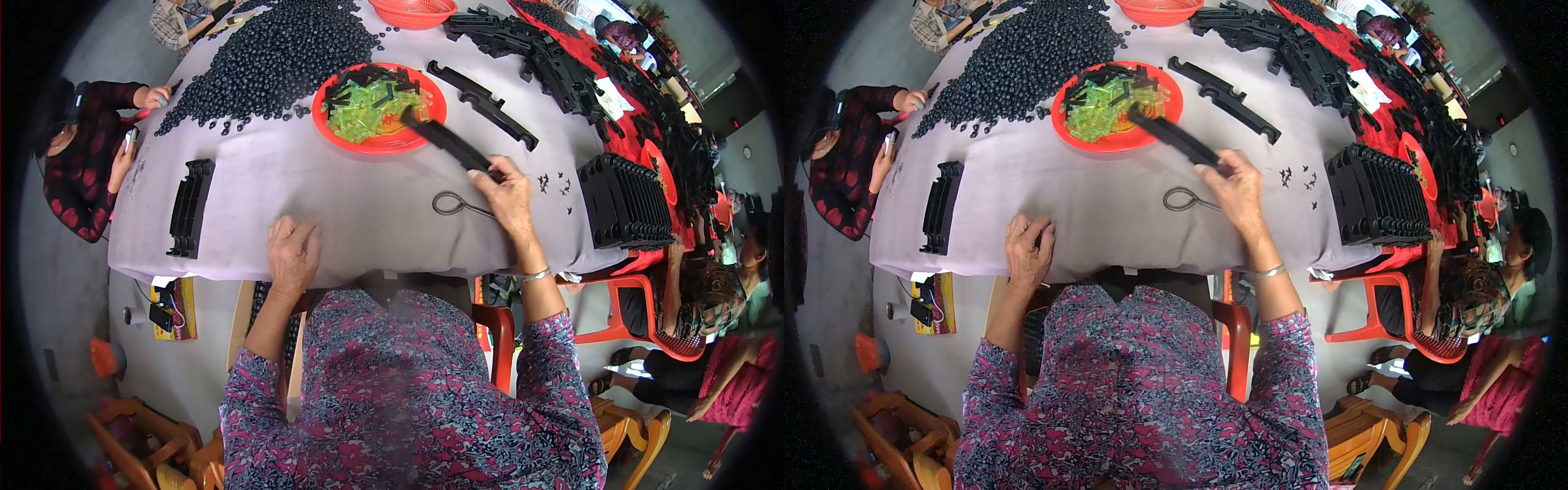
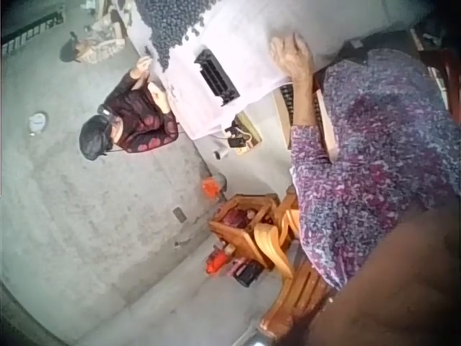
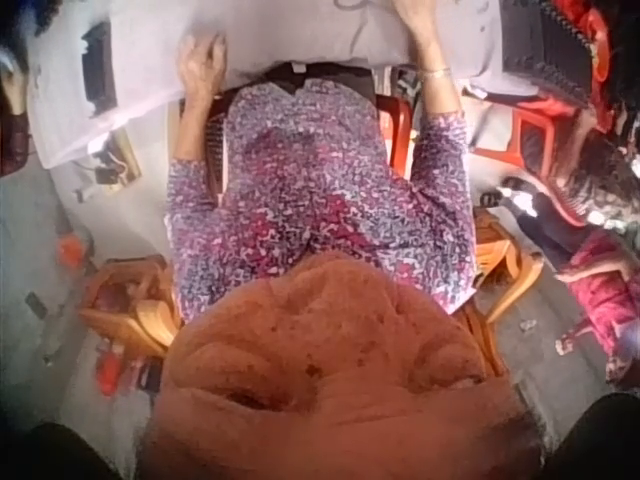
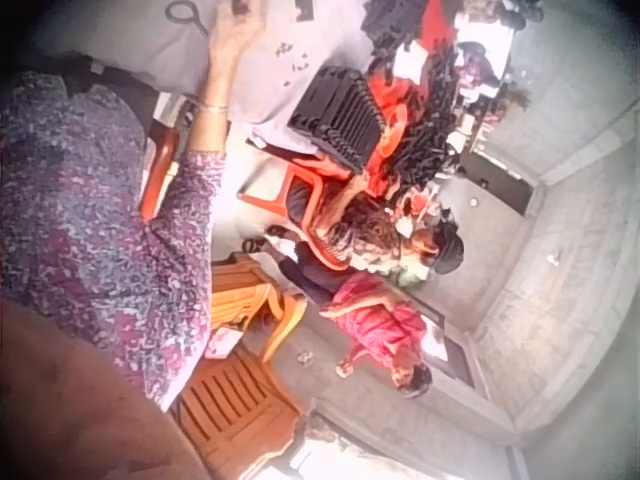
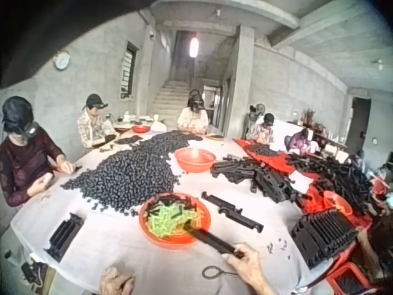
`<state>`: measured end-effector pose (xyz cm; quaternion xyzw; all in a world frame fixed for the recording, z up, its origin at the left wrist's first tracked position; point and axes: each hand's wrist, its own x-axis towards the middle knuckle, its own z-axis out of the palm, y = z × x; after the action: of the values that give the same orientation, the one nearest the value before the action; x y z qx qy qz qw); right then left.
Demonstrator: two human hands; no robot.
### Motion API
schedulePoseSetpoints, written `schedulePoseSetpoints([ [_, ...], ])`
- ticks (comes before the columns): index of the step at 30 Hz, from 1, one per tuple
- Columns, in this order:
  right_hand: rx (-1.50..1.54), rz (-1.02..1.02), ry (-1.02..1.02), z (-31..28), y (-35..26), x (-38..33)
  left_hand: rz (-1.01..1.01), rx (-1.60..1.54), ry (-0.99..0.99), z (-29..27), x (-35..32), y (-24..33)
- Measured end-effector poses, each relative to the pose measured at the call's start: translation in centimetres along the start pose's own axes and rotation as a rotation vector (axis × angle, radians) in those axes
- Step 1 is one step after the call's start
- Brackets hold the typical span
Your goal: The person assembles small components and seals into a plastic housing for printer cartridges, using an assembly hook to place gears, seals, and black beads into the housing.
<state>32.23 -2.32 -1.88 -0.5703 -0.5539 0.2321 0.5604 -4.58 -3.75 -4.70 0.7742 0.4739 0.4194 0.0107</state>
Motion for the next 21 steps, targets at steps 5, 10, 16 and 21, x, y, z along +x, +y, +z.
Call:
schedulePoseSetpoints([
  [5,-0.081,0.098,-0.229,4.4,-2.5,-2.6,0.005,0.002,-0.002,0.1,-0.2,-0.3],
  [10,-0.138,-0.101,-0.371,7.8,-4.9,-4.6,-0.013,0.002,-0.057,-0.3,-0.2,-0.3],
  [16,-0.183,-0.2,-0.32,8.8,-4.1,-5.3,-0.35,-0.3,-0.032,-0.3,0.5,-0.8],
  [21,-0.161,-0.237,-0.196,8.7,-3.2,-5.3,-0.596,-0.727,-0.113,0.7,4.5,1.4],
])
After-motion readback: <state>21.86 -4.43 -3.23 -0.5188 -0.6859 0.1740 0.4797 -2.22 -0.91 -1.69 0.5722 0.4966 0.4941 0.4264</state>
